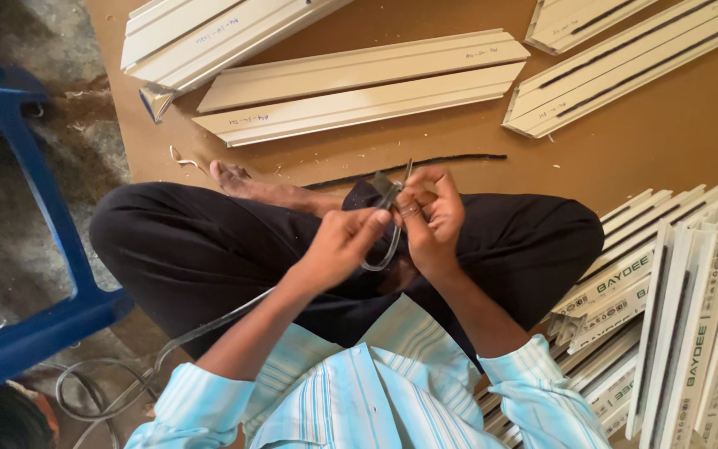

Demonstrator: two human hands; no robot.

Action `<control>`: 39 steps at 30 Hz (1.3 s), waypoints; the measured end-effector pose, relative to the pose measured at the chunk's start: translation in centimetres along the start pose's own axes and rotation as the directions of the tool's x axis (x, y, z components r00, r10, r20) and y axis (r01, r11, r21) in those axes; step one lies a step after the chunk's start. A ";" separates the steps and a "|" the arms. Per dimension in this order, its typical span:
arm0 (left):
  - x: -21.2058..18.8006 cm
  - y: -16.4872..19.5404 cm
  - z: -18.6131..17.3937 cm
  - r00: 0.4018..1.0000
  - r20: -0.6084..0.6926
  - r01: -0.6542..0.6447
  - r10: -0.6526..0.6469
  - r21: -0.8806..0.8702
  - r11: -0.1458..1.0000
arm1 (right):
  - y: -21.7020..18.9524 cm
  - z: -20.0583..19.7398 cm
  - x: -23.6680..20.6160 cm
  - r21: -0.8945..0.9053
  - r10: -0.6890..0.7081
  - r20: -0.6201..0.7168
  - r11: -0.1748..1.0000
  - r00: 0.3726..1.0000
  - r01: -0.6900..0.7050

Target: The person sits on the floor and inserts black rubber gaskets into the grooves of white window frame profiles. They handle the profiles one at a time, pressing the gasket into place and stacking the completed pieces.

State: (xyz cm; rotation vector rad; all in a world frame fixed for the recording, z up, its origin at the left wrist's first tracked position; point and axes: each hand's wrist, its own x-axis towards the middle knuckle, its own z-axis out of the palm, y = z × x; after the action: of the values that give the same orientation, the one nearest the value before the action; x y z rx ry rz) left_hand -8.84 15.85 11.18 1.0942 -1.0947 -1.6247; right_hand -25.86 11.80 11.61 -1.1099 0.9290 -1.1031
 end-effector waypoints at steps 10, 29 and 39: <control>-0.4 0.3 0.9 0.960 0.134 -0.267 0.248 0.712 0.649 | 0.4 -0.9 -0.3 0.047 0.133 0.002 0.990 0.991 -0.133; -2.3 -3.2 -0.7 0.990 -0.124 0.053 -0.069 -0.123 0.991 | -8.7 -18.8 1.1 -0.274 -0.428 -0.417 0.900 0.802 0.338; -2.5 -1.9 -2.0 0.995 -0.074 -0.065 0.065 -0.010 0.998 | -3.3 -4.4 -0.1 -0.068 0.286 0.159 0.958 0.945 -0.278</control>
State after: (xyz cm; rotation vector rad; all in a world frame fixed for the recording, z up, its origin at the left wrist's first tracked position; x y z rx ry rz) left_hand -6.71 18.29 9.38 1.0907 -1.0599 -1.5266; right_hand -30.75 10.73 13.89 -1.0508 0.9486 -0.7460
